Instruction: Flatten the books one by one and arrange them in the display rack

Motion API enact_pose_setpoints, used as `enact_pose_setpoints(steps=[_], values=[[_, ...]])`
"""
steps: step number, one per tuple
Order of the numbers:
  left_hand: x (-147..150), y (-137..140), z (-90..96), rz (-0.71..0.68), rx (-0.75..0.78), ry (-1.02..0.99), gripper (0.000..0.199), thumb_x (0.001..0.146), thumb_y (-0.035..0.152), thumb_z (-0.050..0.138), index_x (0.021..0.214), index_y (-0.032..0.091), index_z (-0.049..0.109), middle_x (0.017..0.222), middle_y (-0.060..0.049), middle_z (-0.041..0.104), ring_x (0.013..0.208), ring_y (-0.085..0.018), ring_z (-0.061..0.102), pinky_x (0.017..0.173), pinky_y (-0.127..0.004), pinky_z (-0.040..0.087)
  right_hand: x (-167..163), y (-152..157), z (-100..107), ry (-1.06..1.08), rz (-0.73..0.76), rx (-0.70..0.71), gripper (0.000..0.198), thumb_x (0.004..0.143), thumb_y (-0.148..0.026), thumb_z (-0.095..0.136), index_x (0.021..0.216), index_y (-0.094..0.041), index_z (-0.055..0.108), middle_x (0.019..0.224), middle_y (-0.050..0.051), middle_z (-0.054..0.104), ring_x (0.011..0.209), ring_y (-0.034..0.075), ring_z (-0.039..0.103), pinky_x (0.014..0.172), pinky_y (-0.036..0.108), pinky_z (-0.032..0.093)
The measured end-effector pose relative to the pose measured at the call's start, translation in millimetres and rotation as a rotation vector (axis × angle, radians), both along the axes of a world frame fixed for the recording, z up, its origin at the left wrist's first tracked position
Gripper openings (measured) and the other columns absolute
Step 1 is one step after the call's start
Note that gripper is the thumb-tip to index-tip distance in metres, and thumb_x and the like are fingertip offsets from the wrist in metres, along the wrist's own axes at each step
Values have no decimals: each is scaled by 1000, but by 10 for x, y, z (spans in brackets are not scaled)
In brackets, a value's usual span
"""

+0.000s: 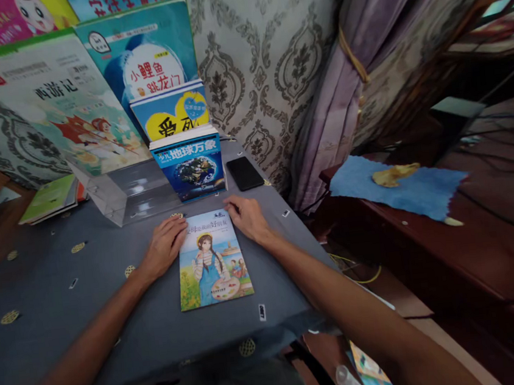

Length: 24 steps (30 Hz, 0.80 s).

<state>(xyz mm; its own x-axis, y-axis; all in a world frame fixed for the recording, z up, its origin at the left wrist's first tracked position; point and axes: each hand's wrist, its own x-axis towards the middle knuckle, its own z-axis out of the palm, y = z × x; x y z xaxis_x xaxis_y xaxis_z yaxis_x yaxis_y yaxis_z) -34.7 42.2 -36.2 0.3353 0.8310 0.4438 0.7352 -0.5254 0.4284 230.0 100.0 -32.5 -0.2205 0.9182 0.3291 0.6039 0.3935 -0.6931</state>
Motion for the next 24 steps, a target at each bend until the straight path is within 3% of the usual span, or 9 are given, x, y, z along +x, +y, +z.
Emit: enact_pose_setpoints(steps=[10,17,24], values=[[372,164,123,-153,-69,-27,29,98,33,50,109,20,74,118,-11,73,126,-28,58,112,-51,39,1,12,8,-68,-14,26,32,88,-14,50,107,-19,75,97,7,80,87,24,73,80,32,53],[664,326,170,-290,-116,82,33,100,33,45,117,19,70,128,-13,69,132,-29,53,113,-50,36,7,10,24,-67,-5,19,31,90,-13,50,106,-18,75,98,8,79,88,23,73,81,31,53],[771,367,146,-276,-44,223,35,103,30,39,125,19,64,133,-11,65,128,-25,56,108,-46,43,12,45,-4,9,-1,-6,30,90,-12,51,106,-19,76,100,6,79,91,22,74,85,32,55]])
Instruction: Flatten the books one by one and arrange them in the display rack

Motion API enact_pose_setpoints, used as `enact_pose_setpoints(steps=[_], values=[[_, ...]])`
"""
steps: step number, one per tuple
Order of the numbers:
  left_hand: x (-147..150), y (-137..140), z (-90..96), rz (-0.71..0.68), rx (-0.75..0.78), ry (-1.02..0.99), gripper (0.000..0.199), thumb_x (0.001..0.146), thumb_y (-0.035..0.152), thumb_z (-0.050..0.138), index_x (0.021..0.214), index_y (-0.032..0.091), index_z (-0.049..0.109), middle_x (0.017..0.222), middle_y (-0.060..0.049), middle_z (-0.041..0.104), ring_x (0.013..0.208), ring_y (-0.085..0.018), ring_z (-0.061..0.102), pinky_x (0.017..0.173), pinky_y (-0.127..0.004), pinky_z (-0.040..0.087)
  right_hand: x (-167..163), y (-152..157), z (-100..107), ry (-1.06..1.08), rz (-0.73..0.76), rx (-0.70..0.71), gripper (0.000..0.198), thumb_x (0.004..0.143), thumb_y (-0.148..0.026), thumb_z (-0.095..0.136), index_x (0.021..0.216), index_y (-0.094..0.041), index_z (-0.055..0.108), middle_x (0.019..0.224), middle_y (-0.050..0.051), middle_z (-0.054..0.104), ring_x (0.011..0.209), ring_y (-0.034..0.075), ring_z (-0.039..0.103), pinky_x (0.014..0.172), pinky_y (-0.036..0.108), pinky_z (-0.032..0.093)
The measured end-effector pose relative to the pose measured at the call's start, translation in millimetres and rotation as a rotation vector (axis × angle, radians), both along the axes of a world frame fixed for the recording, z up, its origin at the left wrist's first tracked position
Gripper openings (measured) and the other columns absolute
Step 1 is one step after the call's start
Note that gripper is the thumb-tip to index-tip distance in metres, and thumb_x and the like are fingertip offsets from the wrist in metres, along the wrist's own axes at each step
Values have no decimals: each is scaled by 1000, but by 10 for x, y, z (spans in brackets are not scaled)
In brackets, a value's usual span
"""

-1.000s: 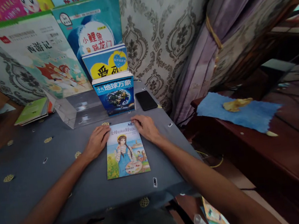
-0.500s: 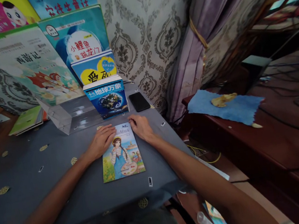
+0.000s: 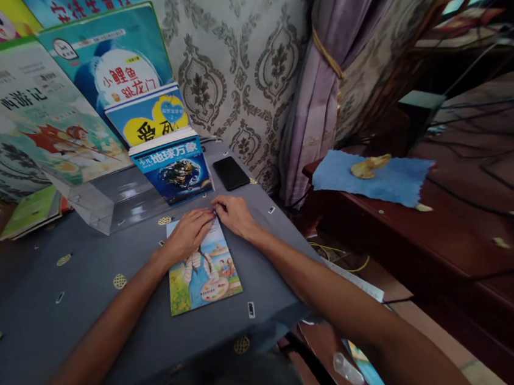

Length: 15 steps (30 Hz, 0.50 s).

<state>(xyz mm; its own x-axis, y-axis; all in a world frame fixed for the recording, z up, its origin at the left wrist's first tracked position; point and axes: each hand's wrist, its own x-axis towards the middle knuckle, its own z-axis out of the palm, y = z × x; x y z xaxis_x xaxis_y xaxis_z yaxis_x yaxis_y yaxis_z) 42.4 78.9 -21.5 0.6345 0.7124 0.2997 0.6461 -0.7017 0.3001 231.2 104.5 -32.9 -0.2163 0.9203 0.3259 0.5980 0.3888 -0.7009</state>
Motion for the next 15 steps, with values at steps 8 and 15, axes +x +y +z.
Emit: enact_pose_setpoints(steps=[8,15], values=[[-17,-159,52,-52,26,120,38,104,32,38,131,19,62,140,-10,62,138,-26,48,113,-49,38,-14,-22,12,-33,-1,15,31,90,-11,50,106,-17,75,99,8,79,90,22,74,82,31,55],[-3,-346,19,-130,30,133,41,105,38,39,134,19,61,139,-11,63,137,-26,50,112,-49,38,-14,-15,2,-51,-7,14,28,91,-14,52,105,-18,75,97,6,79,90,21,73,81,29,54]])
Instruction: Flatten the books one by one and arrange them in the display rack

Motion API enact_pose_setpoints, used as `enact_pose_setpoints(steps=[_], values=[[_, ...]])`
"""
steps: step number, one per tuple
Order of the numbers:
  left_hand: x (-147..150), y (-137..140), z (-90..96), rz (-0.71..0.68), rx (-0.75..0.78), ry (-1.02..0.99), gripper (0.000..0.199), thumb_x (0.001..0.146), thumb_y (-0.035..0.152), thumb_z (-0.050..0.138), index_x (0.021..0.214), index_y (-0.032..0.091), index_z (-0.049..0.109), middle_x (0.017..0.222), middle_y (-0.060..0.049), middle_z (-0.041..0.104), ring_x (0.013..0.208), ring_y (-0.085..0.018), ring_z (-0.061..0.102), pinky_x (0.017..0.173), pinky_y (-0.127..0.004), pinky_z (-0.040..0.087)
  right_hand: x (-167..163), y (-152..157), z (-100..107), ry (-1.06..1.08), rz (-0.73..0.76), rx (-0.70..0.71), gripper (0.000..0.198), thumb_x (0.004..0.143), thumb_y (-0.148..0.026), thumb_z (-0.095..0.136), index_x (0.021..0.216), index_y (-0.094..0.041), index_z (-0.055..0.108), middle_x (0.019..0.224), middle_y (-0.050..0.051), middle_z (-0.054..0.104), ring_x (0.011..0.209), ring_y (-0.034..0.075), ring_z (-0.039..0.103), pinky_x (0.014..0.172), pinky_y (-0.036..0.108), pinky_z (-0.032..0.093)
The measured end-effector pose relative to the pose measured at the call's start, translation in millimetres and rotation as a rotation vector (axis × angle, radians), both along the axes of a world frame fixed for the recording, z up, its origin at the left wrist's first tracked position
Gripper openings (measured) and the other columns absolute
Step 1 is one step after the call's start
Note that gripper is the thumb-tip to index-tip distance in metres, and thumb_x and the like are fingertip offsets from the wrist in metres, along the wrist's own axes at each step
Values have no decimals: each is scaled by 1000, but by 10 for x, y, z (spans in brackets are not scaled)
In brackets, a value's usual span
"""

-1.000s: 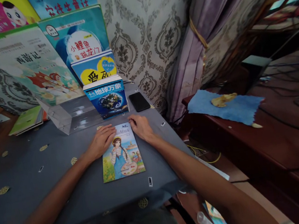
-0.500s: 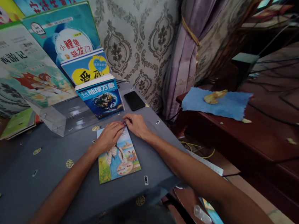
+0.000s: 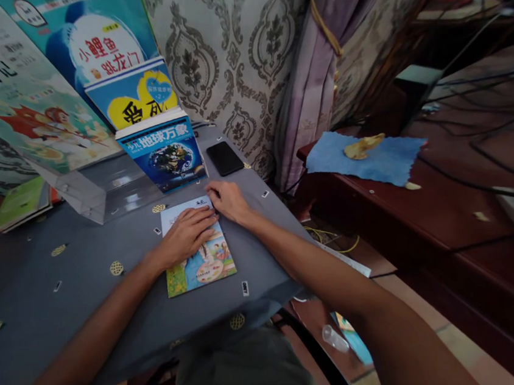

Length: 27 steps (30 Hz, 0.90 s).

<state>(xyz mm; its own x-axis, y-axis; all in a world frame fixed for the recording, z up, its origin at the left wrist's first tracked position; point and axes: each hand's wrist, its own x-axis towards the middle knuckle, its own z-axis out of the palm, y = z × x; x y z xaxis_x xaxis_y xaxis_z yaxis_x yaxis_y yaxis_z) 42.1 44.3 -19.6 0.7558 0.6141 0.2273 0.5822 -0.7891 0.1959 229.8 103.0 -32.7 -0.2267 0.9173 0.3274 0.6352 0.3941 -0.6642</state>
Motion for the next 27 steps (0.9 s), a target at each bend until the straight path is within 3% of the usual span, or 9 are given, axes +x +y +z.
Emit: enact_pose_setpoints(steps=[4,14,20,27], values=[[-5,-47,28,-7,-20,3,42,105,39,38,134,20,61,139,-10,63,138,-25,49,112,-50,37,-3,-16,13,2,-4,-9,28,92,-13,51,106,-19,75,96,6,79,88,21,73,79,29,53],[-21,-428,150,-178,-122,-1,39,105,39,38,133,25,61,143,-9,59,137,-24,50,115,-52,34,-5,-22,36,-16,-10,5,29,90,-12,52,105,-18,76,94,5,79,79,19,70,76,28,50],[-16,-662,145,-269,-108,9,44,100,47,49,137,23,58,147,-10,55,141,-26,45,119,-52,30,-4,-32,39,-15,-10,-7,29,91,-12,52,108,-17,75,97,6,79,81,19,69,78,29,50],[-13,-725,108,-268,-26,74,37,102,29,45,138,23,55,148,-8,55,140,-24,44,119,-51,30,-2,-47,48,-65,0,-1,29,91,-13,52,107,-19,75,101,6,78,90,21,70,82,30,50]])
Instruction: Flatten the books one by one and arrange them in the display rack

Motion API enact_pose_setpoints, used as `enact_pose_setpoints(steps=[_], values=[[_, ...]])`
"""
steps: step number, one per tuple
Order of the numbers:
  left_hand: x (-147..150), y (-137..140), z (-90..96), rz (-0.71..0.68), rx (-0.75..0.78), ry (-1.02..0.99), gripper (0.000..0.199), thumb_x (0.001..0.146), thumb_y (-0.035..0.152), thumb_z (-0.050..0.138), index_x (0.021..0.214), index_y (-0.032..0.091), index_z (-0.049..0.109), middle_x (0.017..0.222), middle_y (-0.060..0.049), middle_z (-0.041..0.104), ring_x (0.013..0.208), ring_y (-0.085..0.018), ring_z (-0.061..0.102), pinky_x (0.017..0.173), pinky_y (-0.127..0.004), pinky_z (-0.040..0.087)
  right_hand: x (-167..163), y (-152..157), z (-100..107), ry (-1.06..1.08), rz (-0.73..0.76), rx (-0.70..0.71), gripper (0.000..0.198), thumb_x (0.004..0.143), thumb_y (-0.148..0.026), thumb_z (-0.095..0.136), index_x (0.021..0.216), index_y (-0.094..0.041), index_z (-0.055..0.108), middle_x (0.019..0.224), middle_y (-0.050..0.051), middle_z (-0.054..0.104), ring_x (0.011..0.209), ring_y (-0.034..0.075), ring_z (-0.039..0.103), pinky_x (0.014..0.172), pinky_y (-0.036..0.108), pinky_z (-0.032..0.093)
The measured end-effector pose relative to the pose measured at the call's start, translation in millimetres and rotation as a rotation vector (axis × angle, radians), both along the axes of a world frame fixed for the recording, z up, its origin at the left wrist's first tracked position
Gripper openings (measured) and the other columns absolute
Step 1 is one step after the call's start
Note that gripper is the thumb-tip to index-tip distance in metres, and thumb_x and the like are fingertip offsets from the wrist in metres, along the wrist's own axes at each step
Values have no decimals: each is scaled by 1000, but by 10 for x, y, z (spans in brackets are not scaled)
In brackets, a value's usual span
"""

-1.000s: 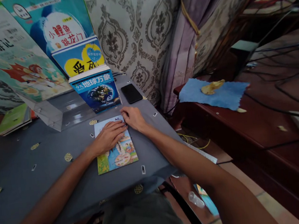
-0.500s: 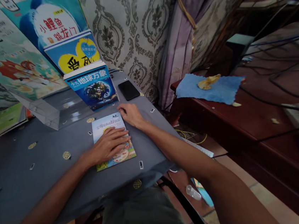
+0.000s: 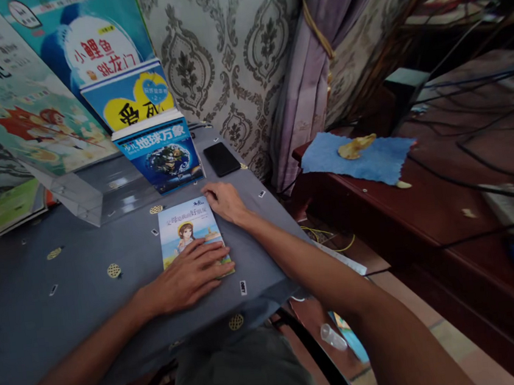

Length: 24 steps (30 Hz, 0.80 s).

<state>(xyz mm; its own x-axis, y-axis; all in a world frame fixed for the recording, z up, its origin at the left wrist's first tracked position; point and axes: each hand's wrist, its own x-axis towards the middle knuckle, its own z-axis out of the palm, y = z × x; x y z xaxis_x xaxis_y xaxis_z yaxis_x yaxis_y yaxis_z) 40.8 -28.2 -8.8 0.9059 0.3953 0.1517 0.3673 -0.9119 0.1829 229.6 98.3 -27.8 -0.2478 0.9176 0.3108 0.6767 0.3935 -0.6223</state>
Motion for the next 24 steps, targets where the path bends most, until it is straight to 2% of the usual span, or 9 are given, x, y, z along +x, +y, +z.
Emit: enact_pose_setpoints(steps=[5,13,18,24], values=[[-16,106,-36,37,10,5,38,103,30,42,140,25,53,149,-7,54,142,-24,43,119,-51,30,-10,-10,7,-45,28,5,31,91,-14,53,114,-17,73,105,9,77,96,24,69,88,34,50],[-29,375,-88,134,22,-28,38,105,32,39,138,26,57,147,-8,56,142,-24,44,118,-52,32,-8,-28,10,-58,132,26,33,93,-16,52,119,-18,70,111,8,76,99,22,68,90,33,51],[-42,372,-66,135,24,-36,37,105,32,40,136,27,59,145,-8,57,139,-23,47,117,-50,35,-7,-22,-7,-69,196,56,33,90,-17,56,119,-18,71,118,8,75,107,24,66,95,35,49],[-192,287,-42,108,40,-30,41,105,25,38,144,27,51,147,-8,56,141,-23,46,117,-50,35,-1,-5,-28,-83,226,65,31,91,-18,57,119,-13,70,116,11,74,106,25,66,94,34,48]])
